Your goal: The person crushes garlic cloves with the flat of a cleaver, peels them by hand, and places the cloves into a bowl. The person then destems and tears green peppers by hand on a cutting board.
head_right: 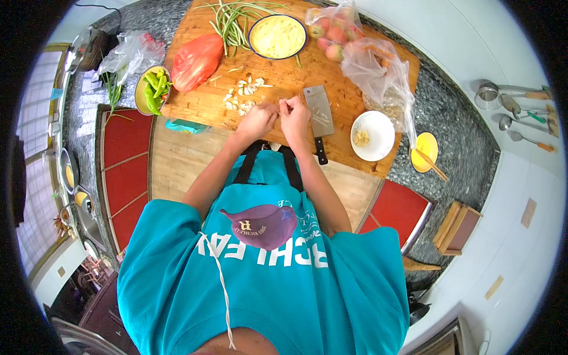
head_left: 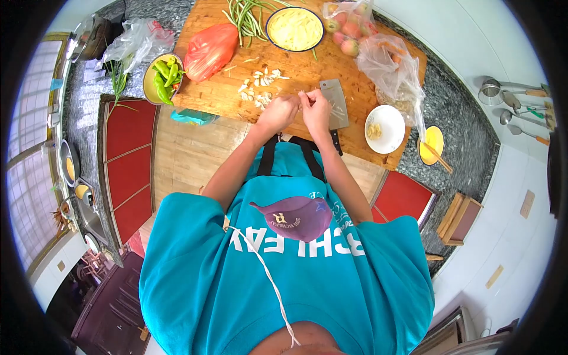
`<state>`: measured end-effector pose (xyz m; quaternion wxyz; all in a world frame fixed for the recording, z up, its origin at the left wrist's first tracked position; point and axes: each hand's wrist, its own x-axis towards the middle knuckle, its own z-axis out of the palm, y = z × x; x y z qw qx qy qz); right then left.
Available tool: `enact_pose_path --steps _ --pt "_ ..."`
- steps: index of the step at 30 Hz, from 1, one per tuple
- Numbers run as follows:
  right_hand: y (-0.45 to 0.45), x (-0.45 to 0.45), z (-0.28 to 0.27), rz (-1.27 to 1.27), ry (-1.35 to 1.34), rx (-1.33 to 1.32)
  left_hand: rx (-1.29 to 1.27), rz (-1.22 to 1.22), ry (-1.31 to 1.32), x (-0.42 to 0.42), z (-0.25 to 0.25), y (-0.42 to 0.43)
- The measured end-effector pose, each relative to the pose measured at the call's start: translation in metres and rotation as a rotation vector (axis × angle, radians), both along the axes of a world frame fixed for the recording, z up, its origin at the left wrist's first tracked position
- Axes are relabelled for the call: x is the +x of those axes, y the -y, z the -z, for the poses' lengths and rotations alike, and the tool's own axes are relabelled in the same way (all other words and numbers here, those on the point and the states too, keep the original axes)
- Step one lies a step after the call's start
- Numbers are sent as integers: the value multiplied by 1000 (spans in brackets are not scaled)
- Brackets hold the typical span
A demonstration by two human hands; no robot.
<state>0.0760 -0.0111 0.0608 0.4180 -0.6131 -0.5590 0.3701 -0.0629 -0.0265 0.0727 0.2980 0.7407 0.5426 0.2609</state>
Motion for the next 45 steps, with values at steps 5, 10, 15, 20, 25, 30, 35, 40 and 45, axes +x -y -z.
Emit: enact_pose_path --steps 5,10,15,20,25,30,35,40,45 --pt "-1 4 6 -5 31 1 -38 -5 -58 4 5 1" --pt "2 4 9 -4 31 -49 -17 -2 -17 5 -2 2" --pt "5 3 0 -25 71 -45 -75 -7 -44 4 -8 4" --pt "9 -3 -2 -41 116 1 -89 -50 -40 2 -8 7" --pt "10 -8 -6 -64 137 8 -82 -102 -82 2 -10 10" --pt "14 -9 2 -101 -11 4 -37 -196 -10 -3 -4 13" --pt "22 -5 7 -179 -208 -123 -86 -269 203 -11 -13 15" --pt "24 -5 13 -140 -603 -272 -292 -401 406 -16 12 15" --pt "29 -5 10 -116 -547 -237 -333 -362 512 -16 23 13"
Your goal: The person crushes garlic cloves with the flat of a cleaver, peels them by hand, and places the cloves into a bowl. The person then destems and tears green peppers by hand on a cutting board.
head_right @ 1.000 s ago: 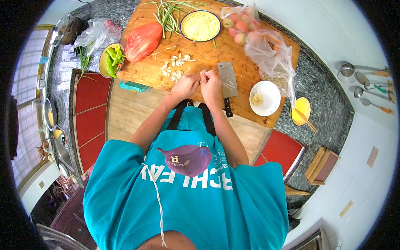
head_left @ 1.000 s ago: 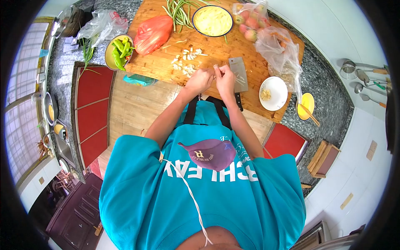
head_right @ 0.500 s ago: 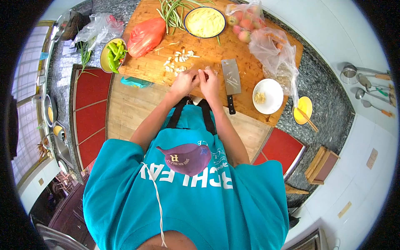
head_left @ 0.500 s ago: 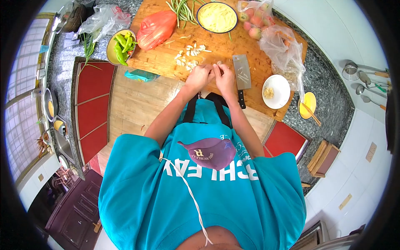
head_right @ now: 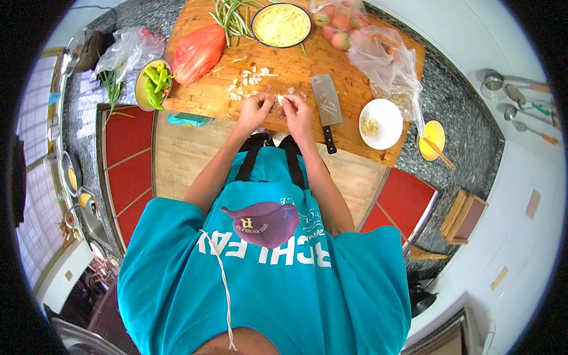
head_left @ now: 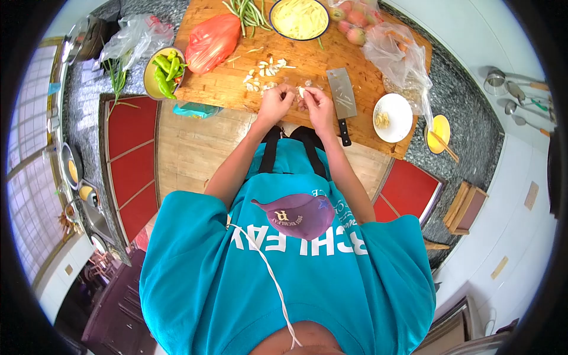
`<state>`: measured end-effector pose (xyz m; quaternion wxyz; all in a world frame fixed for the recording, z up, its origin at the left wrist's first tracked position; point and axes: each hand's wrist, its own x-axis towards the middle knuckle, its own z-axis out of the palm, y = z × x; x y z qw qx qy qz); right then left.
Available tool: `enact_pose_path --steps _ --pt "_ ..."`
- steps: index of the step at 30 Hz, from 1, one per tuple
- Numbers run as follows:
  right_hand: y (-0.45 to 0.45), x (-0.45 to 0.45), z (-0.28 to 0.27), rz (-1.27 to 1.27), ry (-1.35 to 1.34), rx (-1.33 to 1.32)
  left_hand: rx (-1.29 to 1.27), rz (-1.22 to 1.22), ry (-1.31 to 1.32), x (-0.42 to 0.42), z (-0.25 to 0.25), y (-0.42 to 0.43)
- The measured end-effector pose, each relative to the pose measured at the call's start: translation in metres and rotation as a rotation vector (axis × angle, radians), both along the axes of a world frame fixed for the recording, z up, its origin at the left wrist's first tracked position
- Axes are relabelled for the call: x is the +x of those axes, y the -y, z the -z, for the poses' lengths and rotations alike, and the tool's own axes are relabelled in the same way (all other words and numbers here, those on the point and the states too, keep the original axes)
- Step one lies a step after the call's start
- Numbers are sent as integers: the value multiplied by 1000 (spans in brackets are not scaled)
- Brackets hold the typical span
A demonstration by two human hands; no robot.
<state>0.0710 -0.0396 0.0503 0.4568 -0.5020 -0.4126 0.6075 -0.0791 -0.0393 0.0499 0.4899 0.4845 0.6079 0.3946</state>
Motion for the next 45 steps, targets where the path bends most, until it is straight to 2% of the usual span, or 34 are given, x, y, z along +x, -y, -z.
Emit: enact_pose_path --steps 1,4,9,12,13,15,16,19,21,23,25,27,31,32,33,35,37,39,41,43,45 --pt "2 0 -2 -11 76 29 8 22 5 2 -5 0" --pt "13 3 -6 55 36 -12 108 119 -24 11 -22 -2" --pt "39 35 -6 210 117 -17 81 277 31 41 1 -2" --pt "43 63 -5 248 116 -9 -30 324 204 72 -1 -6" --pt "44 75 -5 261 113 -6 -27 337 201 83 -1 -9" --pt "49 102 -7 274 193 -35 -182 340 232 104 1 -11" --pt "51 116 -10 297 158 -57 -175 339 312 118 4 -12" --pt "55 161 -3 404 53 -53 -158 307 218 162 13 -9" --pt "56 189 1 436 117 -58 -138 289 169 185 16 -7" --pt "49 213 5 453 448 83 -96 258 0 200 13 -5" --pt "45 229 10 410 513 155 -121 220 -70 203 10 1" --pt "39 240 14 245 858 246 -133 172 -138 199 12 3" --pt "37 239 21 281 781 240 -89 51 -231 184 21 5" --pt "35 235 22 278 768 282 -73 22 -312 176 20 6" --pt "33 229 22 250 732 309 -130 -68 -287 174 6 6" --pt "26 212 14 144 655 304 1 -120 -505 157 14 9" --pt "21 193 12 72 552 282 -51 -200 -528 139 10 14" --pt "16 171 10 8 489 289 -93 -341 -409 118 16 19" --pt "11 145 7 -71 477 271 -87 -384 -373 94 28 24" --pt "7 115 19 -83 478 394 132 -426 -471 75 32 28" --pt "2 88 30 -188 518 342 112 -392 -524 48 29 34"
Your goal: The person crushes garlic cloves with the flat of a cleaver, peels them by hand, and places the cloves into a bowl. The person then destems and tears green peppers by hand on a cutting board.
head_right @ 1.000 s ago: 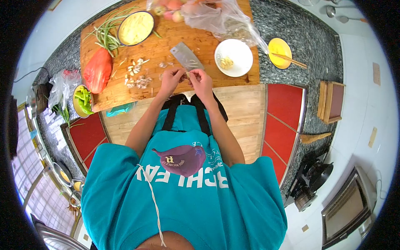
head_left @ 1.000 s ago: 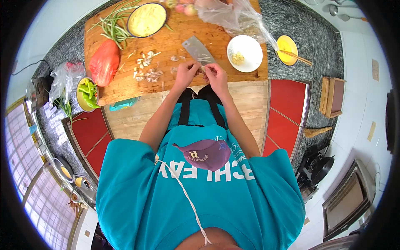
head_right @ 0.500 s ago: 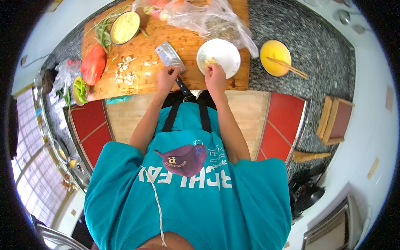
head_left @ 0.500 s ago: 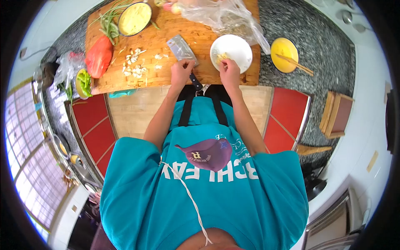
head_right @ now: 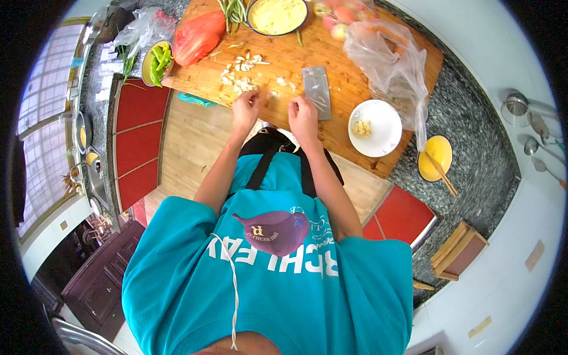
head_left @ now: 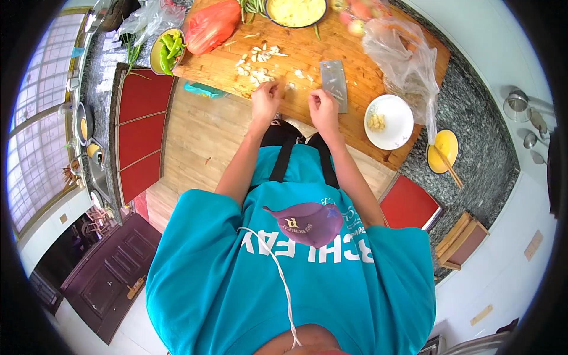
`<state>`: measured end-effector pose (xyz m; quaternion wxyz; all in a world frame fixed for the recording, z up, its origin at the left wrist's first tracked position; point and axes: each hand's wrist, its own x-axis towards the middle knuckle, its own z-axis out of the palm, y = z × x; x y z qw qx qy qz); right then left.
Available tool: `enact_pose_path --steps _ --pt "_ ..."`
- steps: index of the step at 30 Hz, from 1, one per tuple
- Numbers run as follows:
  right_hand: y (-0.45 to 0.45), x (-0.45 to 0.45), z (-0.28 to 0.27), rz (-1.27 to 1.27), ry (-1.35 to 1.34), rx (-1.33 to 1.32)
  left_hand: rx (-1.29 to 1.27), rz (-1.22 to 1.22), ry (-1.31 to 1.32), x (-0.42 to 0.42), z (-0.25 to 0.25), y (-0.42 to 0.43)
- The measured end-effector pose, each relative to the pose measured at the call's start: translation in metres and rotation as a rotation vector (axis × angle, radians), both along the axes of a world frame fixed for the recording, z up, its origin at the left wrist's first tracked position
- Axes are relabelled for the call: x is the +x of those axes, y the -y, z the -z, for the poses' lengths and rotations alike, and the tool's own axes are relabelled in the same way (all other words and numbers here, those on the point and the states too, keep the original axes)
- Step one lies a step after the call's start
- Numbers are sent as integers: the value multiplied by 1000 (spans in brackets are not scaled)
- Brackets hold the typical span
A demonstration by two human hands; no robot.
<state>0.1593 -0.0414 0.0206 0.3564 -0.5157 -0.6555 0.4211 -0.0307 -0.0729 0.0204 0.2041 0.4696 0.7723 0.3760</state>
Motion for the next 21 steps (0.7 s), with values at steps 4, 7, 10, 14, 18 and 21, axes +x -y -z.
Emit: enact_pose_path --steps 4,7,10,14,18,21 --pt "-14 -58 8 20 253 88 62 -137 -263 -44 -17 -4" --pt "-21 -104 16 156 239 -129 17 -105 -202 -79 6 -9" --pt "-18 -143 19 5 126 -96 -6 39 -142 -94 15 -18" --pt "-41 -159 0 133 178 0 38 259 7 -98 6 -22" --pt "-64 -173 -9 125 407 188 -89 348 186 -110 8 -17" --pt "-48 -164 4 37 470 207 15 471 13 -109 2 -13"
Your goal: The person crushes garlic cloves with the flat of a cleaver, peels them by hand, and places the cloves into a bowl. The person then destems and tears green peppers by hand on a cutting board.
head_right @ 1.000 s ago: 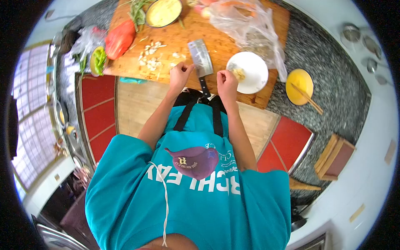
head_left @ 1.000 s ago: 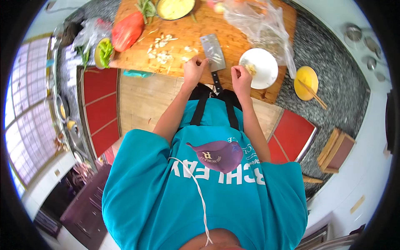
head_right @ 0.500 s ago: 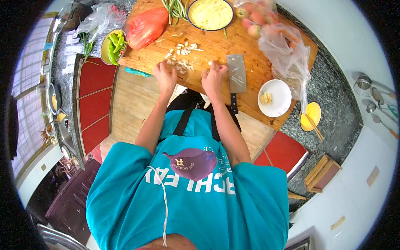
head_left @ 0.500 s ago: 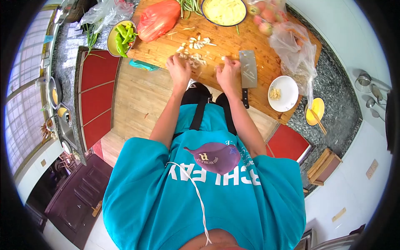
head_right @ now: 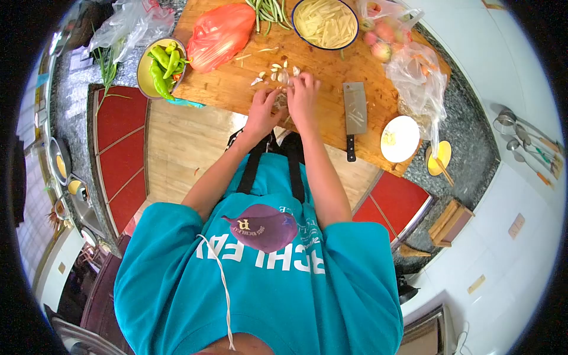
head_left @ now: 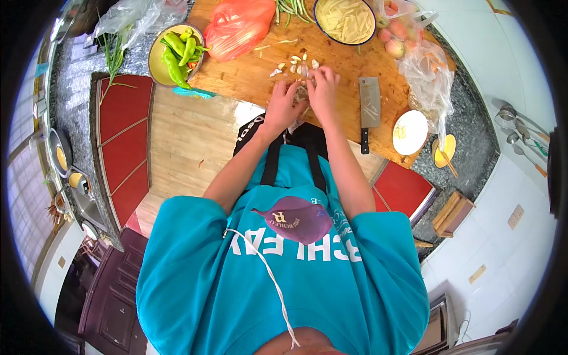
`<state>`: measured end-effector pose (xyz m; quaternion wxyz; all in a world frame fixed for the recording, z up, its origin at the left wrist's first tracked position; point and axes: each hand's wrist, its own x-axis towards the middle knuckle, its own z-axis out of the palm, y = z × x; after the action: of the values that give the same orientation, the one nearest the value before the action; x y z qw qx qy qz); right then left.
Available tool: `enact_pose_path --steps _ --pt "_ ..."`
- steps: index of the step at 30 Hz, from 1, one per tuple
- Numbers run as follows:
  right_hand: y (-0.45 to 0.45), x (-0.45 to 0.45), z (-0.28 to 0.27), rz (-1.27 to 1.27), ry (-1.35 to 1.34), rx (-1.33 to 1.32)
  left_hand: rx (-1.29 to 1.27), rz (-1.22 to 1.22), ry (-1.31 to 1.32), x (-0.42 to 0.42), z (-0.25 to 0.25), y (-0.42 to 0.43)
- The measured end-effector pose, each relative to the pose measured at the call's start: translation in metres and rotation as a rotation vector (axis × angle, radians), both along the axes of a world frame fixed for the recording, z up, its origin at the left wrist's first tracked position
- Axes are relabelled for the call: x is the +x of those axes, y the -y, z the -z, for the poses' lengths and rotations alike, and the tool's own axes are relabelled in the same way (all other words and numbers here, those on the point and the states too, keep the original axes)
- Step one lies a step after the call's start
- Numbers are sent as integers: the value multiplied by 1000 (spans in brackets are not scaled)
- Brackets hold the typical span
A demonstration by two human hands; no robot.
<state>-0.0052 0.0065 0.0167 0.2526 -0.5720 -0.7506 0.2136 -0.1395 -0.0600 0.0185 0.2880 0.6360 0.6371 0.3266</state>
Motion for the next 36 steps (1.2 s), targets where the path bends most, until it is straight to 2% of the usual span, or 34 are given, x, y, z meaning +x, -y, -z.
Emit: enact_pose_path --steps 1,3,8,9,11,15,18,20,23,25,26,27,28,29,30,31,32,36 --pt "7 3 -3 -47 0 -80 4 0 4 -1 1 -2" --pt "20 7 0 -32 6 -54 -33 31 -23 -1 4 -2" --pt "34 6 7 172 -266 -118 -42 48 -126 2 15 -4" --pt "36 7 5 178 -268 -119 -18 51 -146 4 16 -3" --pt "41 10 0 150 -107 -88 5 46 -112 2 18 1" --pt "50 20 20 111 -126 -170 83 -10 -34 -6 20 8" --pt "47 13 1 109 -148 -200 71 -72 -10 -7 15 9" --pt "45 5 -11 85 -63 -157 66 -114 9 -7 12 8" --pt "45 6 3 63 -35 -103 34 -156 67 -5 4 5" --pt "42 9 12 69 -69 -103 -148 -267 181 -4 2 6" --pt "42 12 17 72 -100 -103 -150 -266 180 -4 4 6" --pt "42 15 20 71 -99 -106 -256 -335 459 -5 9 6" --pt "42 18 24 132 -214 -170 -359 -402 739 -6 15 6" --pt "42 19 27 191 -328 -233 -359 -406 739 -9 20 6" --pt "43 20 20 263 -444 -282 -399 -442 928 -11 20 5" --pt "43 21 21 257 -444 -282 -437 -477 1119 -12 20 5" --pt "42 21 21 294 -512 -309 -433 -481 1120 -13 19 5" --pt "40 27 29 360 -686 -418 -442 -566 1442 -17 9 5"
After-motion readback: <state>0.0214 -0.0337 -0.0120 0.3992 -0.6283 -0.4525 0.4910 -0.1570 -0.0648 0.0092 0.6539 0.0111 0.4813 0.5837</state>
